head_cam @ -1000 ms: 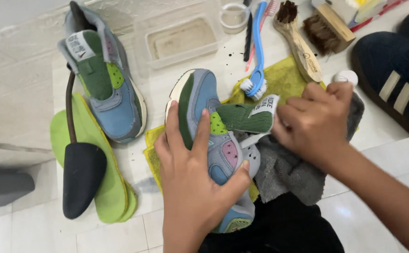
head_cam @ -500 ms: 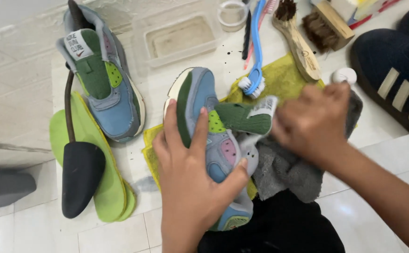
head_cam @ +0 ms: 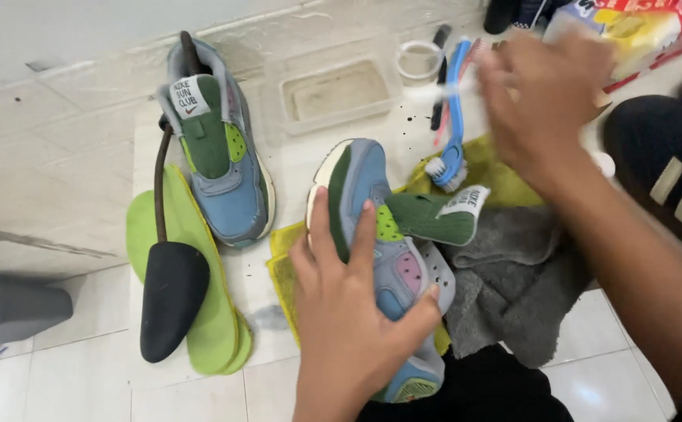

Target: The person scrubs a multicolored Nike Air Max sneaker using a white toothbrush and a blue brush, focusing on the upper, tongue, and interior. They wipe the shoe with a gray cloth and rotate it to access different areas. The other sneaker remains on the counter.

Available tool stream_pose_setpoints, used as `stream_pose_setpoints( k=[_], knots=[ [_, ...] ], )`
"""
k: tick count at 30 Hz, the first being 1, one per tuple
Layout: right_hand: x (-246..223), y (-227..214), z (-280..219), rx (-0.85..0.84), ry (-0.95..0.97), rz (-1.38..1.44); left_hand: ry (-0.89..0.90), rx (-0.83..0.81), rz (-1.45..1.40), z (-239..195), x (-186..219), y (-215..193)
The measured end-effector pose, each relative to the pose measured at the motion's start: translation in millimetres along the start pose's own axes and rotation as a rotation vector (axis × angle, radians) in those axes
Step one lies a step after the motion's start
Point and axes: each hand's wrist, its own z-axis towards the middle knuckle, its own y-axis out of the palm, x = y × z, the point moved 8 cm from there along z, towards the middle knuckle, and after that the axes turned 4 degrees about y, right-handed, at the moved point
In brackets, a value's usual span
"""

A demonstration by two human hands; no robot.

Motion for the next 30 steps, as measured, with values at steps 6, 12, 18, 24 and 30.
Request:
stream_pose_setpoints(
  k=[6,12,18,24,30],
  knots=[
    [-71,125,62,-0.041,-0.367,-0.26,-0.018,-0.004,-0.015,1,-3,-1],
    [-104,191,59,-0.451,-0.374,-0.226,-0.004,0.024,-0.038,2,-6,-3],
    [-108,177,48,-0.321,-0.471,-0.244,-0.023,-0.005,-0.062,2,-7,-2],
    [-109,173,53,-0.621,-0.365,-0.213,-0.07,-0.046,-0.035,0,-8,2],
    [-88,82,84,-0.409,-0.145,0.164,-0.114,-0.096,-0.074,-1,-14,0]
  ],
)
